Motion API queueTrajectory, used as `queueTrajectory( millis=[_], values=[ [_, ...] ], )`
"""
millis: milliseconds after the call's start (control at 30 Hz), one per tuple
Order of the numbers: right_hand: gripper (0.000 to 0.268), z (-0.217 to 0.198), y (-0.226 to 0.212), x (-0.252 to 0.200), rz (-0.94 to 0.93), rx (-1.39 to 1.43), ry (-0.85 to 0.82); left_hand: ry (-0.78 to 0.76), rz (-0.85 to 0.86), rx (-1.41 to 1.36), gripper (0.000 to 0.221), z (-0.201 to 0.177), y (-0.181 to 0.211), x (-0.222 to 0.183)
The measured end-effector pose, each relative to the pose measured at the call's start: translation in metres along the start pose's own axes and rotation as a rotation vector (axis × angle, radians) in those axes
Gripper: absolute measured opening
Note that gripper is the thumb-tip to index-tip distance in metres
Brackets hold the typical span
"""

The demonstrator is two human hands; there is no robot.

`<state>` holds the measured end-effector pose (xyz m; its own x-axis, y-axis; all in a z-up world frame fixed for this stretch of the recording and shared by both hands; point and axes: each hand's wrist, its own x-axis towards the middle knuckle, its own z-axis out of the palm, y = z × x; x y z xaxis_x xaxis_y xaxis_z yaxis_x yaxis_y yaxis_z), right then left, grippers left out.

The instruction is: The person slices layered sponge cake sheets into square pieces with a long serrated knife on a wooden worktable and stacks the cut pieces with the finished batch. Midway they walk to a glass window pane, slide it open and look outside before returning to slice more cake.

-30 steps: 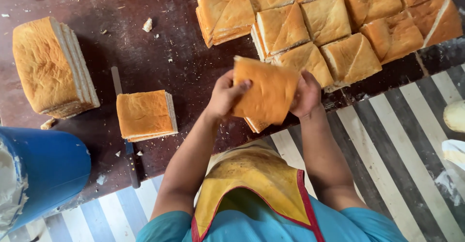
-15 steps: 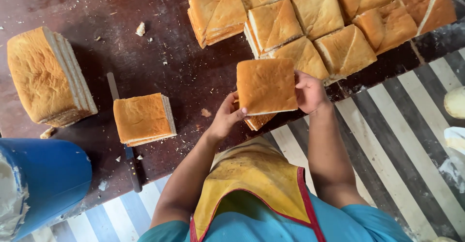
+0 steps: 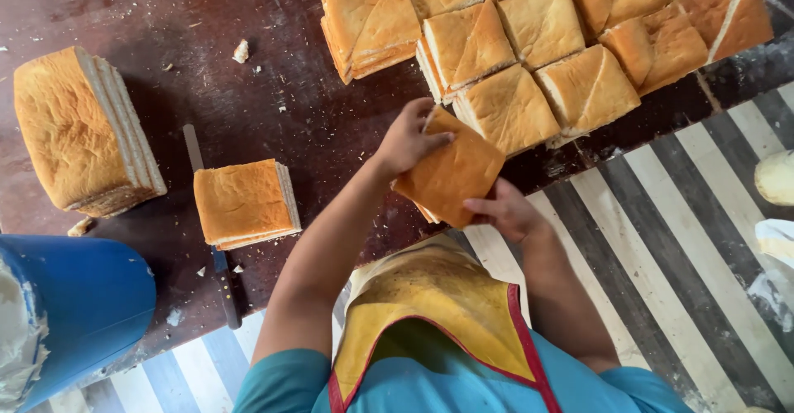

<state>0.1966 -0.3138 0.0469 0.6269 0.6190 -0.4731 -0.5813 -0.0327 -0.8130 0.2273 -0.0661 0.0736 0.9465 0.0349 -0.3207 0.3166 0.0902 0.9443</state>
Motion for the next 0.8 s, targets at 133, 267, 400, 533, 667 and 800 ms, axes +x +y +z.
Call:
queueTrajectory(
  millis=[133, 267, 400, 533, 667, 800],
  values=[
    [0.046, -0.007, 0.051, 0.015, 0.123, -0.114, 0.058, -0.137, 0.236, 0.595, 0.068, 0.009, -0.045, 0.048],
    [0.052, 0.007, 0.044, 0.013, 0.236, -0.727, 0.328, -0.12, 0.1, 0.875, 0.067, 0.02, -0.04, 0.05],
    [0.059, -0.014, 0.095, 0.026, -0.11, -0.368, 0.523, -0.028, 0.126, 0.764, 0.067, 0.0, -0.077, 0.069],
    [0.069, -0.008, 0.093, 0.029, 0.11, 0.206, 0.53, -0.104, -0.072, 0.844, 0.08, -0.018, -0.074, 0.051],
    [0.07, 0.012, 0.081, 0.036, -0.126, 0.413, 0.163, -0.344, -0.283, 0.392, 0.062, -0.025, -0.062, -0.01],
    [0.066, 0.015, 0.064, 0.043, -0.163, 0.387, 0.1, -0.189, -0.38, -0.15, 0.061, -0.043, -0.089, -0.048]
  ],
)
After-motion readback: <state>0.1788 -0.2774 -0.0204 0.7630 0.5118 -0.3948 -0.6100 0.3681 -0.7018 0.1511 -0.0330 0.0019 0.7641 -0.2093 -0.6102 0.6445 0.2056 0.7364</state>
